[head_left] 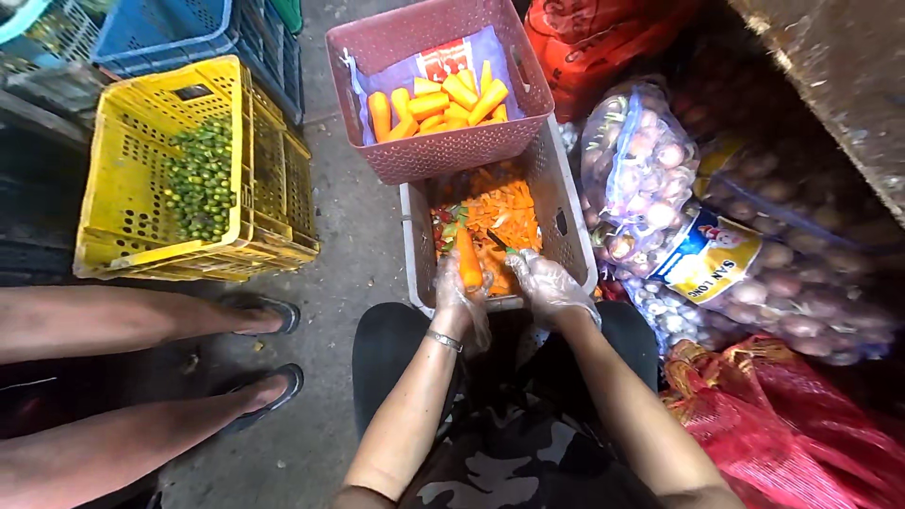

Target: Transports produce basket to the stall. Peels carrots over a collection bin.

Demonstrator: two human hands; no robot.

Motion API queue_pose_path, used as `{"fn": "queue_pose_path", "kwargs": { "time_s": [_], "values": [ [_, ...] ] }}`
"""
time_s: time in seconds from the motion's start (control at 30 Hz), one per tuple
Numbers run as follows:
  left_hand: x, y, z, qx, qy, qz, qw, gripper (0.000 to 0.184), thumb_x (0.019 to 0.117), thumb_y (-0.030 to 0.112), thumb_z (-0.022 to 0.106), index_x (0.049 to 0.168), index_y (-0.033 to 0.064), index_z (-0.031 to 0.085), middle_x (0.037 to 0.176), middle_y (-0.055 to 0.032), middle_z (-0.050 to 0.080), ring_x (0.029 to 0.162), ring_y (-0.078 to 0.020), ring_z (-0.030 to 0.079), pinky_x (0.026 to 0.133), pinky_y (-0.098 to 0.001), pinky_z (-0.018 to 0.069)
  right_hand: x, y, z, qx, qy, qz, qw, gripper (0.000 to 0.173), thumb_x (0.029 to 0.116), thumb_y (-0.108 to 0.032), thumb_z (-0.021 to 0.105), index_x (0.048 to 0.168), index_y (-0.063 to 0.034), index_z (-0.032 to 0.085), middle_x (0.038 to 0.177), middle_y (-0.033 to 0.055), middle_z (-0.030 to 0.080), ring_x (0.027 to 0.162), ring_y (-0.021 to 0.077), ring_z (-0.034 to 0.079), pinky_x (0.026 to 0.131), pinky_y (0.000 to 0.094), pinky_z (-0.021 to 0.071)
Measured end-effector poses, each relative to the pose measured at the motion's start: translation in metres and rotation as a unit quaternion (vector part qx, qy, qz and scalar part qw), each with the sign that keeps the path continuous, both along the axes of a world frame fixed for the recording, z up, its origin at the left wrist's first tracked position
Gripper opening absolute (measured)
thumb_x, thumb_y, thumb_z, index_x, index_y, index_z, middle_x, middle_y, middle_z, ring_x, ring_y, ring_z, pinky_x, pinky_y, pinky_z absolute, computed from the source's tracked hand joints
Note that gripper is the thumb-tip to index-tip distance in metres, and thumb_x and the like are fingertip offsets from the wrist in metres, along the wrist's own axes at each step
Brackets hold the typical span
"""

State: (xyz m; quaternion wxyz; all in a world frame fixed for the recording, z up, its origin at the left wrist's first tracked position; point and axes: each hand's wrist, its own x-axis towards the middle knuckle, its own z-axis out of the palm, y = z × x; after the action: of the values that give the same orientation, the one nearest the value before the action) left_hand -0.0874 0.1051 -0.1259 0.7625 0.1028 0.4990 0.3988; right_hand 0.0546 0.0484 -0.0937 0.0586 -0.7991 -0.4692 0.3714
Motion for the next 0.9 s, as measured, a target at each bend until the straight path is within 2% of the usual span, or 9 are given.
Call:
{"fn": "queue_pose_path", "kwargs": {
  "time_s": [0.1, 0.17, 0.27, 0.37, 0.47, 0.53, 0.63, 0.8, 0.9],
  "values": [
    [-0.001, 0.003, 0.001, -0.013, 0.019, 0.008, 1.0, 0.039, 0.107, 0.048, 0.042, 0.119, 0.014, 0.057, 0.094, -0.0066, 0.062, 0.078, -0.0168, 0.062, 0.068, -0.0339, 0.055, -0.003, -0.015, 0.0, 0.083, 0.042, 0.044, 0.995, 0.051, 0.109, -0.051, 0.038, 0.129, -0.0101, 0.061, 0.1, 0.0192, 0.07, 0.097, 0.0364, 0.07, 0.085, 0.06, 0.0538],
    [-0.001, 0.006, 0.001, 0.006, 0.052, 0.0, 0.999, 0.043, 0.1077, 0.05, 0.039, 0.121, 0.0135, 0.058, 0.097, -0.0062, 0.062, 0.083, -0.0165, 0.062, 0.072, -0.0352, 0.054, -0.014, -0.027, 0.008, 0.114, 0.046, 0.08, 0.989, 0.052, 0.1081, -0.05, 0.041, 0.121, -0.0067, 0.066, 0.094, 0.0191, 0.071, 0.092, 0.0357, 0.071, 0.082, 0.0581, 0.0545],
    [-0.001, 0.003, 0.0, 0.005, 0.088, -0.026, 0.996, 0.045, 0.1074, 0.05, 0.04, 0.126, 0.0136, 0.057, 0.099, -0.0066, 0.063, 0.082, -0.0156, 0.062, 0.07, -0.033, 0.054, -0.019, -0.042, 0.002, 0.167, 0.039, 0.093, 0.981, 0.054, 0.107, -0.05, 0.043, 0.11, -0.0026, 0.069, 0.084, 0.019, 0.07, 0.083, 0.0358, 0.071, 0.075, 0.056, 0.0544],
    [-0.001, 0.001, -0.003, 0.02, 0.092, -0.047, 0.994, 0.043, 0.1076, 0.049, 0.041, 0.128, 0.0132, 0.055, 0.097, -0.0071, 0.062, 0.078, -0.016, 0.062, 0.065, -0.031, 0.0538, -0.018, -0.039, -0.001, 0.162, 0.011, 0.106, 0.981, 0.055, 0.1076, -0.049, 0.043, 0.111, -0.0018, 0.069, 0.086, 0.0207, 0.071, 0.085, 0.0383, 0.072, 0.076, 0.0569, 0.055],
    [0.0, 0.002, 0.0, 0.029, 0.083, -0.039, 0.995, 0.042, 0.1085, 0.047, 0.04, 0.128, 0.0126, 0.054, 0.099, -0.0073, 0.062, 0.081, -0.0163, 0.062, 0.069, -0.0329, 0.0546, -0.019, -0.024, 0.008, 0.09, -0.008, 0.118, 0.989, 0.054, 0.1078, -0.051, 0.042, 0.119, -0.0043, 0.066, 0.093, 0.022, 0.071, 0.094, 0.0401, 0.071, 0.082, 0.059, 0.0538],
    [0.0, 0.003, 0.004, 0.031, 0.078, -0.025, 0.996, 0.04, 0.109, 0.045, 0.039, 0.126, 0.0125, 0.055, 0.1, -0.0073, 0.062, 0.085, -0.0163, 0.062, 0.073, -0.0341, 0.0545, -0.018, -0.012, 0.008, 0.05, 0.005, 0.118, 0.992, 0.054, 0.1072, -0.055, 0.041, 0.122, -0.0093, 0.064, 0.096, 0.0189, 0.071, 0.096, 0.0374, 0.071, 0.084, 0.0586, 0.0536],
    [-0.002, 0.006, 0.004, 0.026, 0.054, -0.007, 0.998, 0.036, 0.1082, 0.045, 0.041, 0.117, 0.0137, 0.057, 0.095, -0.0054, 0.062, 0.082, -0.015, 0.063, 0.067, -0.0328, 0.0547, -0.019, 0.0, 0.002, 0.042, 0.012, 0.119, 0.992, 0.052, 0.1069, -0.057, 0.04, 0.126, -0.0135, 0.063, 0.096, 0.0177, 0.071, 0.096, 0.036, 0.071, 0.083, 0.0588, 0.0542],
    [-0.002, 0.009, 0.001, 0.004, 0.028, 0.008, 1.0, 0.037, 0.1079, 0.046, 0.042, 0.118, 0.0128, 0.056, 0.095, -0.0078, 0.062, 0.082, -0.018, 0.062, 0.068, -0.0362, 0.0545, -0.019, 0.004, -0.005, 0.046, 0.012, 0.125, 0.991, 0.053, 0.1074, -0.058, 0.037, 0.13, -0.0158, 0.061, 0.099, 0.0182, 0.072, 0.099, 0.0364, 0.071, 0.086, 0.059, 0.0543],
    [-0.003, 0.008, 0.009, -0.021, 0.002, 0.007, 1.0, 0.034, 0.1072, 0.044, 0.043, 0.111, 0.0127, 0.057, 0.088, -0.0071, 0.062, 0.075, -0.0172, 0.063, 0.061, -0.0338, 0.0546, -0.021, 0.0, 0.001, 0.037, 0.001, 0.127, 0.991, 0.058, 0.1065, -0.061, 0.034, 0.133, -0.0164, 0.06, 0.103, 0.0189, 0.072, 0.103, 0.0375, 0.07, 0.088, 0.0597, 0.0537]
  ]
}}
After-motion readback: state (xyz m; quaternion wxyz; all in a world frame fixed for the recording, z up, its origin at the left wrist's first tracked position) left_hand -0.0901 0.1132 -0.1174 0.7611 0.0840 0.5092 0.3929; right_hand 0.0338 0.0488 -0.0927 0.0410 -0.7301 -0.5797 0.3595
